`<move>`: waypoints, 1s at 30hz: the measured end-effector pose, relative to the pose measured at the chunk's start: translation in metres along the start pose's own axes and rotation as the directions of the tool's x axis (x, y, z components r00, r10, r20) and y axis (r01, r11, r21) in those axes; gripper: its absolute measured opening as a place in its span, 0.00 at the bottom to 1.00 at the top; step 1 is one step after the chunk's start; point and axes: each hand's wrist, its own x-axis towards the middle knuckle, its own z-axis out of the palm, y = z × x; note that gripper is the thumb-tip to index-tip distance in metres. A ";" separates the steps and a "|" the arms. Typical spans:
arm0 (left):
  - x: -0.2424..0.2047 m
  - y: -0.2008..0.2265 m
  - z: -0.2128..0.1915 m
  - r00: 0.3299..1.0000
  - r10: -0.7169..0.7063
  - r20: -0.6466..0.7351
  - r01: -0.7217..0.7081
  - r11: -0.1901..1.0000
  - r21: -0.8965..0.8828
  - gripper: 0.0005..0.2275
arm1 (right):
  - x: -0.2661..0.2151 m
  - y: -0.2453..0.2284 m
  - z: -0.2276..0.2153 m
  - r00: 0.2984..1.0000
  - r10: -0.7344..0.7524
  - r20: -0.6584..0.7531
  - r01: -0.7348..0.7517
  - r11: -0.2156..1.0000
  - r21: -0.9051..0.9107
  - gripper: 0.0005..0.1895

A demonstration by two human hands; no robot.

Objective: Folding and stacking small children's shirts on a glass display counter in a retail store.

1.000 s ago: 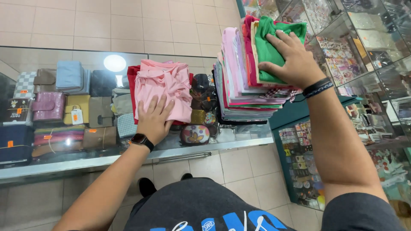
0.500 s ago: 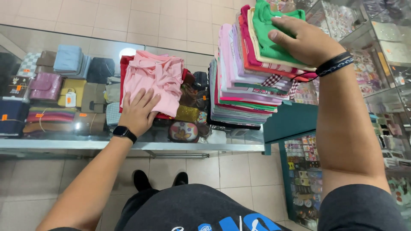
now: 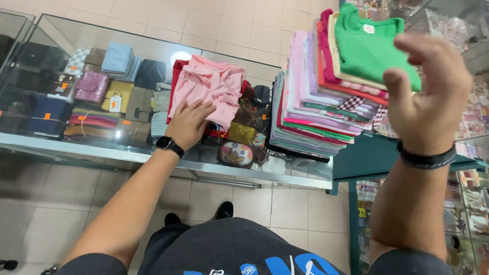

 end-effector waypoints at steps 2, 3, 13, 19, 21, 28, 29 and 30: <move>0.003 -0.002 -0.007 0.999 0.009 0.044 -0.008 1.000 -0.011 0.18 | -0.001 -0.042 0.033 0.998 0.056 0.017 -0.057 0.992 0.111 0.25; 0.004 -0.003 -0.011 0.996 0.028 0.083 -0.026 0.999 -0.025 0.19 | -0.002 -0.064 0.049 0.993 0.111 0.039 -0.117 0.970 0.211 0.19; -0.044 -0.079 -0.008 0.988 -0.020 0.151 0.017 1.000 0.026 0.24 | -0.065 -0.161 0.315 0.802 0.189 0.567 -0.218 0.976 -0.017 0.27; -0.036 -0.110 0.001 0.991 0.131 -0.012 -0.127 0.978 0.167 0.17 | -0.067 -0.150 0.320 0.741 0.356 0.570 -0.326 0.932 -0.159 0.15; -0.023 -0.107 -0.005 0.962 0.250 -0.111 -0.237 0.964 0.118 0.11 | -0.065 -0.144 0.310 0.748 0.442 0.495 -0.433 0.890 -0.140 0.13; 0.053 -0.109 -0.036 0.943 0.260 -0.208 -0.290 0.948 -0.133 0.11 | 0.000 -0.143 0.267 0.690 0.681 0.245 -0.681 0.726 -0.097 0.13; 0.067 -0.105 -0.044 0.940 0.249 -0.233 -0.292 0.940 -0.175 0.11 | 0.008 -0.138 0.260 0.689 0.689 0.227 -0.693 0.717 -0.074 0.13; 0.084 -0.103 -0.053 0.936 0.234 -0.262 -0.292 0.933 -0.210 0.11 | 0.020 -0.130 0.255 0.693 0.690 0.209 -0.698 0.714 -0.046 0.13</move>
